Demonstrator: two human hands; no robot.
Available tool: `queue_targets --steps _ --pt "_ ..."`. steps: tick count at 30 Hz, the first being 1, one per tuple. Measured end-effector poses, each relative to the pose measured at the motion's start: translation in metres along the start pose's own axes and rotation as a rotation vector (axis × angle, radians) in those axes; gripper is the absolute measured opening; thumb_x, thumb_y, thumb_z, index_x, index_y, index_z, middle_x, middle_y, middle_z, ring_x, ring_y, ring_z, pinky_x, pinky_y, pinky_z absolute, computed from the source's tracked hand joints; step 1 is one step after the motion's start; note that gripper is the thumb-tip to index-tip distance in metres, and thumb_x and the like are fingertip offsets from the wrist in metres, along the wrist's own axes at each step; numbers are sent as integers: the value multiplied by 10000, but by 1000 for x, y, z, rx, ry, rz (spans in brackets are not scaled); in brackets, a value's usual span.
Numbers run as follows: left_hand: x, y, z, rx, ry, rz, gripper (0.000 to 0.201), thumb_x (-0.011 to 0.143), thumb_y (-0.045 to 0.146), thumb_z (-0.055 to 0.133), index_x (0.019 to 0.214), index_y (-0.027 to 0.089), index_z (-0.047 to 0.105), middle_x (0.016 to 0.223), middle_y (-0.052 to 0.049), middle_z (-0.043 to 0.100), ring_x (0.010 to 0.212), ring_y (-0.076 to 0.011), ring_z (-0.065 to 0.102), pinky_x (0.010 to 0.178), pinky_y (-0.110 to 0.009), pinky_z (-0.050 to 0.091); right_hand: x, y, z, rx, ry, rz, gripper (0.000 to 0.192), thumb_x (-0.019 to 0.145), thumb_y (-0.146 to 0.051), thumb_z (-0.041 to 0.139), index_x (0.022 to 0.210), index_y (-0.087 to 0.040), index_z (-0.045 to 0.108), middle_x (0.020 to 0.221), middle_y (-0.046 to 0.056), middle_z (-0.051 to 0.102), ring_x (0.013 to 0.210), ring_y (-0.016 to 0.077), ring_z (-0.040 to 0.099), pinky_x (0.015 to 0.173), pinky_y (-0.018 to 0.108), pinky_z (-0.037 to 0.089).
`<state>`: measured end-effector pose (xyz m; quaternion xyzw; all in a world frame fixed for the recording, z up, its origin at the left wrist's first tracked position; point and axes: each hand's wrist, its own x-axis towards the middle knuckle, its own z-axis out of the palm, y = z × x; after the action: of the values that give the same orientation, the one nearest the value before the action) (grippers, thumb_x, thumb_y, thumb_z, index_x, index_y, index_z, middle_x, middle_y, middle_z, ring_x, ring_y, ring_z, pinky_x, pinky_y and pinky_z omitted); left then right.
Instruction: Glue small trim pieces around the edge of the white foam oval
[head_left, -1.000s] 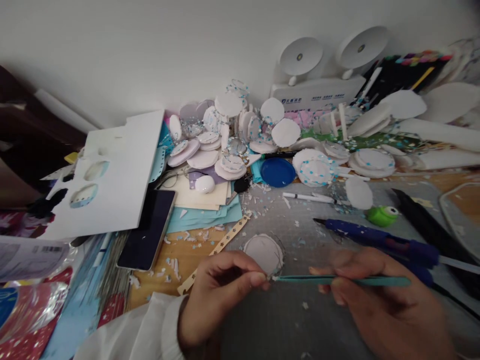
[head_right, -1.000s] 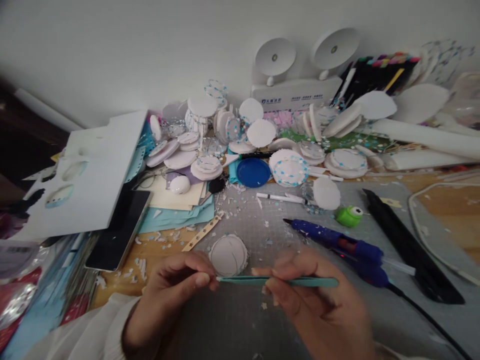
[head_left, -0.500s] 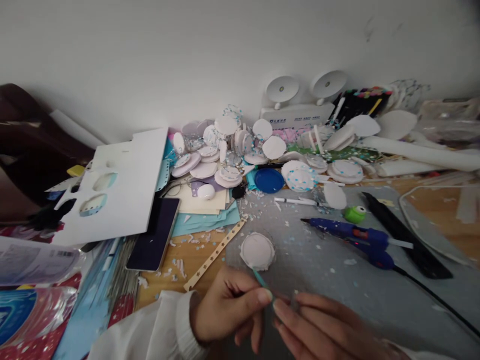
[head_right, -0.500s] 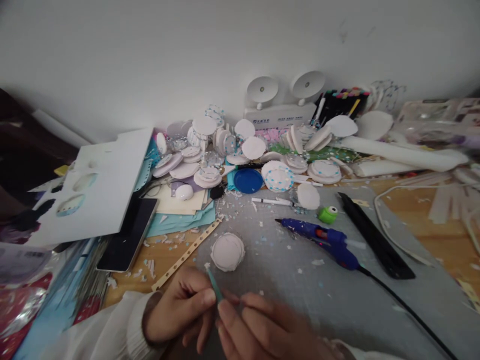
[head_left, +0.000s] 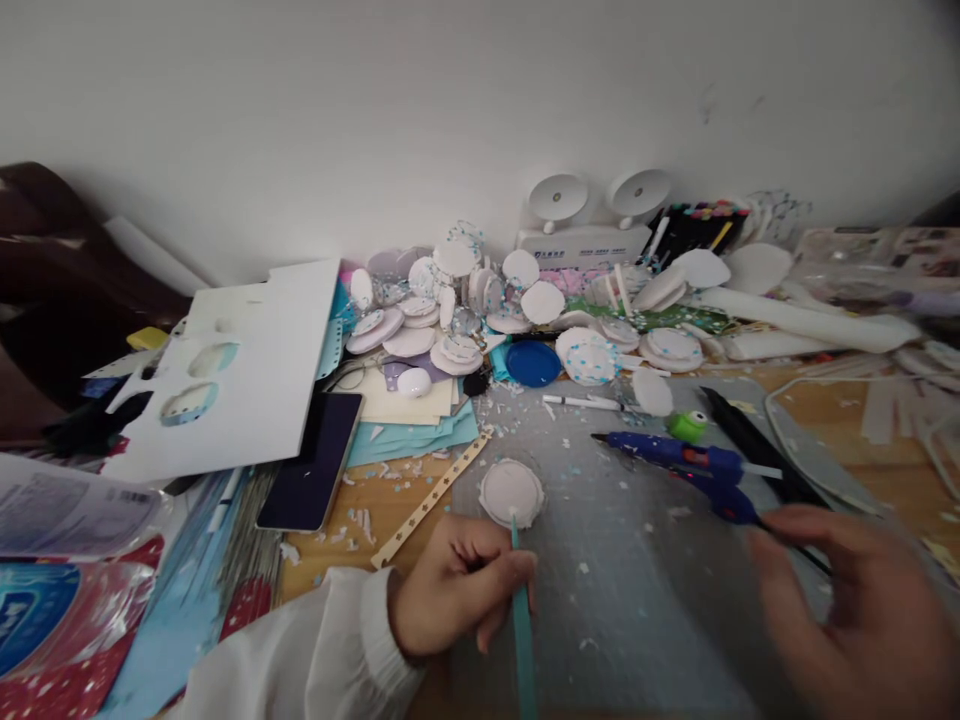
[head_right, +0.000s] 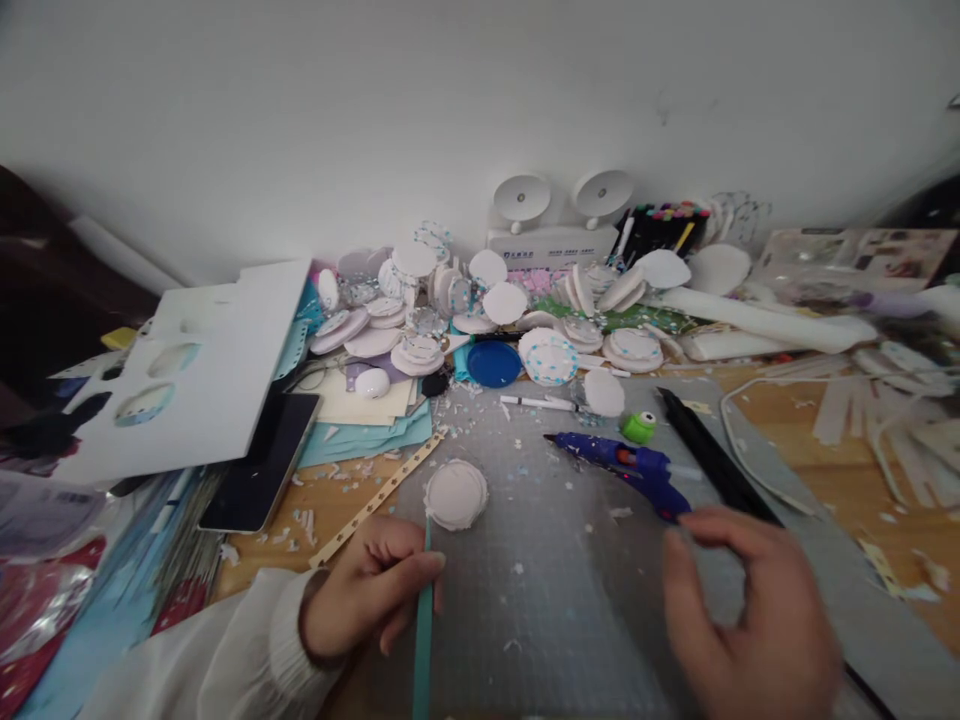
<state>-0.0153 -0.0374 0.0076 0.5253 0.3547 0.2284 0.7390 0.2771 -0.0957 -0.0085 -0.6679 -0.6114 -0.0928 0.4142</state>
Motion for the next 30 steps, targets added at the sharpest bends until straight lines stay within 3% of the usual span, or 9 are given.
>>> queue_targets --steps 2,8,12,15,20,25,30 --pt "0 1 1 12 -4 5 617 806 724 611 571 153 600 327 71 402 272 -47 331 334 -172 232 5 17 9 -113 -56 -13 223 870 -388 606 1031 -247 543 856 99 592 771 336 602 699 514 486" --pt "2 -2 4 36 -6 2 650 790 767 593 556 161 571 329 74 388 275 -43 323 336 -170 227 27 41 34 -102 -288 -88 205 880 -432 571 795 -265 489 755 82 585 783 329 614 758 479 469" --pt "3 -6 3 32 -24 1 661 787 783 580 556 164 563 327 78 375 271 -42 313 332 -167 231 40 42 31 -64 -347 15 245 892 -478 521 912 -236 550 835 124 664 800 331 668 703 438 499" --pt "3 -6 2 22 -32 -5 654 800 771 578 563 162 563 331 82 372 271 -40 308 327 -163 224 48 34 28 -68 -325 165 321 848 -513 573 1000 -231 575 810 100 695 705 312 691 595 398 501" --pt "2 -4 2 7 -57 -27 662 807 776 567 562 161 546 335 81 367 267 -40 313 315 -155 224 54 4 38 9 -316 325 343 628 -550 693 688 -247 544 523 22 626 441 245 593 414 345 460" --pt "2 -6 4 -3 -75 -57 669 817 785 543 559 167 530 336 85 350 259 -36 298 300 -143 222 47 -25 47 165 -356 297 256 665 -491 595 596 -254 529 474 4 613 404 192 568 385 296 460" --pt "2 -5 5 -2 -114 -71 669 833 785 519 565 172 508 359 82 347 272 -33 308 295 -133 219 37 -31 46 232 -334 191 195 647 -388 593 533 -265 494 382 -23 550 303 156 492 295 255 379"
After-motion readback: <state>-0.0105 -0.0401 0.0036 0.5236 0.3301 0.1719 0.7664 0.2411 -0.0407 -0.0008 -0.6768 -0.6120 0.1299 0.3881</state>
